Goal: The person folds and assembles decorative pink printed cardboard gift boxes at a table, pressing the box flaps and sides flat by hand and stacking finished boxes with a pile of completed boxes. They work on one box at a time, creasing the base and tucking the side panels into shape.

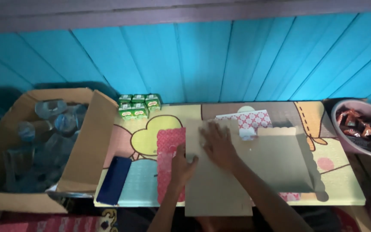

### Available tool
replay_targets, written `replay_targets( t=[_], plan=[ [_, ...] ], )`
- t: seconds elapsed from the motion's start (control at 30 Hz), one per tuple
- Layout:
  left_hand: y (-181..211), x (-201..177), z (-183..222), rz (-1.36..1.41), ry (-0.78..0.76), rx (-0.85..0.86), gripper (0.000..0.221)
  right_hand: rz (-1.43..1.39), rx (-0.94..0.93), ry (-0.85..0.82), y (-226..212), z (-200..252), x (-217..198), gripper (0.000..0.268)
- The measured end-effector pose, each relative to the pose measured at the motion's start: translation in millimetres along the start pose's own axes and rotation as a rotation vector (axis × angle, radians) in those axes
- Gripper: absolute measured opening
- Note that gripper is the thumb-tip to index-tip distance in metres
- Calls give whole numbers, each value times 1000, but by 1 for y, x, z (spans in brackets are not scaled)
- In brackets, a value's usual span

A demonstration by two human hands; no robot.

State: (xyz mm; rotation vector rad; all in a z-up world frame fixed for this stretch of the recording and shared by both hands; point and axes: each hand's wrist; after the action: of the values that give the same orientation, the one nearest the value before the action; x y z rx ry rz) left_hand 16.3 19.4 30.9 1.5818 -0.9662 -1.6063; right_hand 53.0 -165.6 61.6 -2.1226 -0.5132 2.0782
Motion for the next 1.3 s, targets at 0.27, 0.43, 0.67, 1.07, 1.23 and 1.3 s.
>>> replay_targets(
  t=[0.27, 0.43, 0.67, 1.07, 1.23, 1.3],
  plan=[
    [5, -1, -54, -140, -63, -161, 61, 64, 4, 20, 17, -10, 24, 55],
    [-23, 21, -102, -416, -104, -156, 71, 95, 56, -64, 6, -12, 9, 56],
    [-36, 25, -105, -439, -88, -161, 65, 102, 53, -103, 14, -16, 16, 58],
    [-28, 33, -107, -488, -62, -102, 73, 131, 64, -139, 16, -19, 16, 60],
    [-18, 23, -101, -478, -130, -113, 77, 121, 75, -130, 13, -17, 15, 59],
    [-14, 26, -102, -485, -129, -133, 76, 127, 84, -152, 11, -17, 10, 60]
  ],
)
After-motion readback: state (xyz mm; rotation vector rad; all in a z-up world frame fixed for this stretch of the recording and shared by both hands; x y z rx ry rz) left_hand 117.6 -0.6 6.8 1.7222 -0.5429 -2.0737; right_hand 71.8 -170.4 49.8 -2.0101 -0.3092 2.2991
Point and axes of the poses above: each hand's wrist, its own z-axis away from the middle knuckle, its own x-axis out of the palm, y = z × x, and after that the axes turned 11 degrees about x, right-handed
